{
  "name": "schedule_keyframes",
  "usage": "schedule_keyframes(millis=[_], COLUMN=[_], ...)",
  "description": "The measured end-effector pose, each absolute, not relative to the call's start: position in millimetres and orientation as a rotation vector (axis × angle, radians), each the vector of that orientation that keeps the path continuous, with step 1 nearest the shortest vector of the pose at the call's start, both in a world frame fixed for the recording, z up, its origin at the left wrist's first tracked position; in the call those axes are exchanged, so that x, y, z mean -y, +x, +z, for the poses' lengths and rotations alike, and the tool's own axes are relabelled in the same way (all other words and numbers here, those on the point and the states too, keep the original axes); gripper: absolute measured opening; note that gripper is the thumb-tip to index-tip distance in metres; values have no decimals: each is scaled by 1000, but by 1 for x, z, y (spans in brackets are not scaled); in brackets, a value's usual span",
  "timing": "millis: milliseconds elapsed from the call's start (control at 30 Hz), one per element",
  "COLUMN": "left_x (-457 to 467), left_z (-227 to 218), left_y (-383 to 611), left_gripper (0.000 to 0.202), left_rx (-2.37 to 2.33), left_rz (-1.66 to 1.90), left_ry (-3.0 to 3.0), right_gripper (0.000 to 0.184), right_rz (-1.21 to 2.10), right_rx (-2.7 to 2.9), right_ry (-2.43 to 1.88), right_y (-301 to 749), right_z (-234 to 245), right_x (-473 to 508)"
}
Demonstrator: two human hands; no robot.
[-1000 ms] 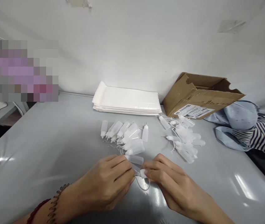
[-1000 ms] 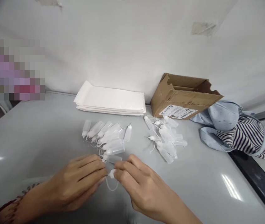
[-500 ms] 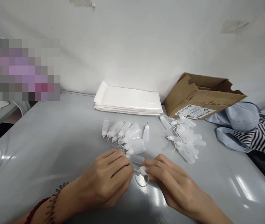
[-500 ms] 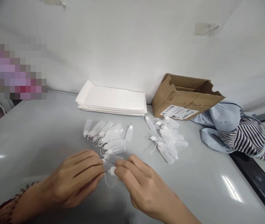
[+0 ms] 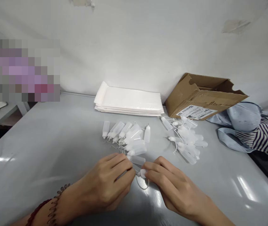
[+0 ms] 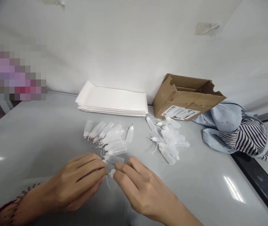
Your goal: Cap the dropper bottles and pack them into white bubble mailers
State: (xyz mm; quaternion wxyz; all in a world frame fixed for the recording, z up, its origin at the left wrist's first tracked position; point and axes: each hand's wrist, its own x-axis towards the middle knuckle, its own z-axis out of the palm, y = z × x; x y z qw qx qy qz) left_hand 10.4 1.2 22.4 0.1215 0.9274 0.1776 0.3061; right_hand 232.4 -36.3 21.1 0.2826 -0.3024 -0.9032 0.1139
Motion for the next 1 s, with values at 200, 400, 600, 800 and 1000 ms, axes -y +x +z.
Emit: schedule_keyframes(millis=[200,400,600,800,1000], left_x=[-1,-1,-4,-1,-3], left_z=[21,21,25,25,22], left_y=[10,9,7,7,8], left_gripper=[18,17,14,15,14], left_rx=[-510,-564,-643,-644,-702], left_rz=[895,914,946,1028,1031], left_ry=[2699,2692,2577,2583,2612], right_gripper=[27,26,28,28,17], right_rz=[276,261,167,132,13], right_rx=[2432,2404,2330,2276,2287], right_ry=[-816,-828,-845,-885,-977], right_y=[232,230,230,229,228], right_z=[23,23,21,22,25], right_x=[36,34,36,35,33])
